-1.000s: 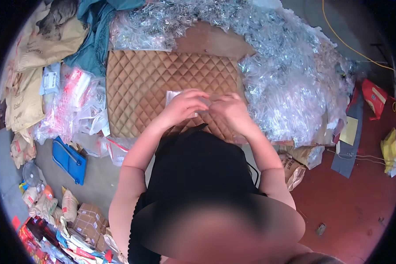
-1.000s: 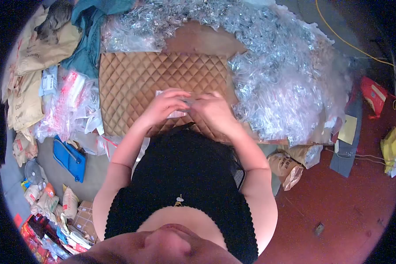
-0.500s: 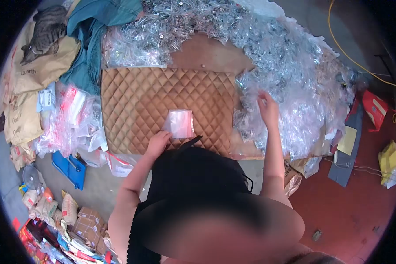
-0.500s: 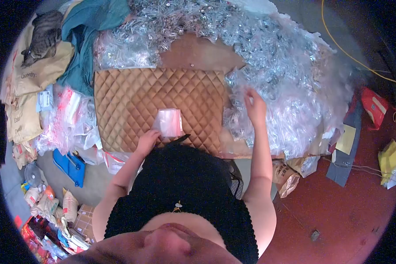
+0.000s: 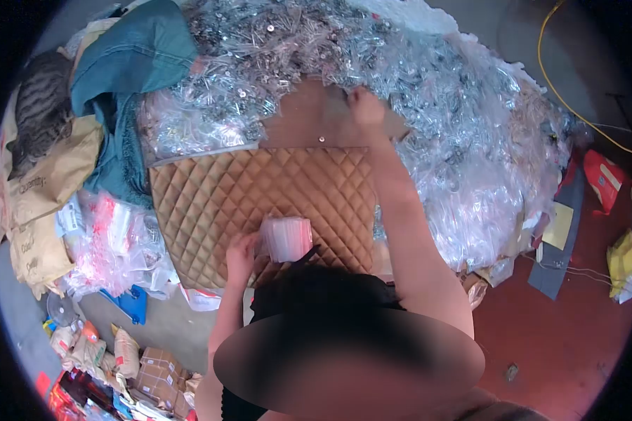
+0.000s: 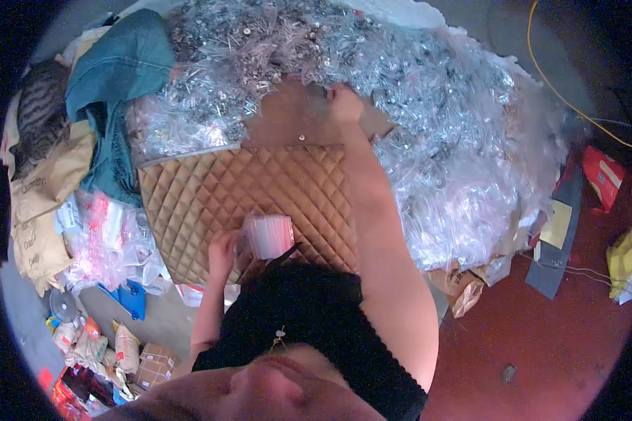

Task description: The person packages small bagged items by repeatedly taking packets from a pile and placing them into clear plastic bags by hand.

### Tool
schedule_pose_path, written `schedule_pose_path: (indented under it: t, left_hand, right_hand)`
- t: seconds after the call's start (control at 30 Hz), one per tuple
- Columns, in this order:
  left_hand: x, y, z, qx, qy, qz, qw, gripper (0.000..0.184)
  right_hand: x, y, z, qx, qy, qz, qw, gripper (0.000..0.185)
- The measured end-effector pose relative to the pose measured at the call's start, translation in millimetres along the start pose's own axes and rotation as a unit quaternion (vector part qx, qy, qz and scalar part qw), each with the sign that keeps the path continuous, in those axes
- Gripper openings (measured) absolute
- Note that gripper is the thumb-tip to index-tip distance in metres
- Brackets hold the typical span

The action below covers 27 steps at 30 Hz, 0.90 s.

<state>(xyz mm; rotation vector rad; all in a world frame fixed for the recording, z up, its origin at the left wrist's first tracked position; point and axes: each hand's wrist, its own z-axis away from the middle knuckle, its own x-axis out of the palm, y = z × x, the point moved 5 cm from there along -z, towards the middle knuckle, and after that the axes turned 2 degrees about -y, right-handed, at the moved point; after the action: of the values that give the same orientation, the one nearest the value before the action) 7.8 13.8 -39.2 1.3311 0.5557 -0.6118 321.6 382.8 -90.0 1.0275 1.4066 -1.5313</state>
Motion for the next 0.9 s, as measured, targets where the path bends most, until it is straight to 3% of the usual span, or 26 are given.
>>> schedule_pose_path:
  t: [0.03,0.07,0.1,0.13,0.2,0.27,0.3,0.37,0.43,0.5,0.57,0.6,0.63,0.67,0.7,0.77,0.83,0.9]
  left_hand:
    - [-5,1,-8,-0.032,0.008,0.010,0.999,0.014]
    - [-9,2,-19,-0.061,0.021,0.020,0.998,0.013]
    - [-12,5,-27,-0.061,0.021,0.023,0.998,0.013]
    - [-15,8,-33,-0.080,0.019,0.054,0.995,0.012]
    - [-13,10,-43,-0.094,0.010,0.089,0.992,0.010]
    - [-14,-2,-48,-0.199,-0.017,0.041,0.979,0.008]
    - [-16,6,-55,-0.196,-0.016,0.041,0.980,0.008]
    - [-27,37,-64,-0.056,0.092,0.143,0.984,0.014]
    - [-20,26,-57,-0.037,0.058,0.108,0.992,0.018]
    - [-17,25,-49,-0.014,0.029,0.074,0.997,0.022]
    - [-11,25,-39,-0.051,-0.022,-0.012,0.998,0.025]
    - [-7,27,-35,-0.056,-0.017,-0.012,0.998,0.025]
    - [-4,28,-34,-0.087,0.019,0.070,0.994,0.025]
    - [-1,27,-32,-0.119,0.060,0.151,0.979,0.025]
    - [-9,43,-33,-0.098,0.075,0.131,0.984,0.023]
    - [-22,49,-34,-0.062,0.088,0.072,0.992,0.019]
    - [-30,40,-30,-0.060,0.095,0.030,0.993,0.018]
    - [-49,56,-27,0.050,0.199,-0.155,0.966,0.012]
  right_hand:
    - [-12,9,8,-0.031,0.035,-0.109,0.993,0.026]
    - [1,48,6,-0.093,0.102,-0.278,0.951,0.022]
    - [-7,60,6,-0.093,0.102,-0.275,0.952,0.022]
    - [-11,75,16,-0.032,0.049,-0.382,0.922,0.022]
    - [-21,102,48,0.093,-0.050,-0.574,0.812,0.023]
    - [-24,117,71,0.203,-0.144,-0.730,0.636,0.027]
    - [-32,126,67,0.201,-0.142,-0.731,0.636,0.027]
    - [-60,147,52,0.093,-0.048,-0.488,0.867,0.036]
    - [-113,146,34,0.139,0.016,-0.143,0.980,0.043]
    - [-124,159,16,0.166,0.047,-0.080,0.982,0.041]
    - [-129,165,-6,0.185,0.080,-0.019,0.979,0.039]
    - [-122,166,-12,0.180,0.063,0.060,0.980,0.036]
    - [-116,166,-18,0.170,0.046,0.138,0.975,0.033]
    - [-114,164,-21,0.128,0.061,0.159,0.977,0.029]
    - [-110,150,-20,0.075,0.070,0.172,0.980,0.026]
    - [-111,109,-6,-0.157,0.106,0.159,0.969,0.024]
    - [-115,55,17,-0.153,0.007,0.168,0.974,0.023]
    - [-115,6,37,-0.170,-0.047,0.144,0.974,0.023]
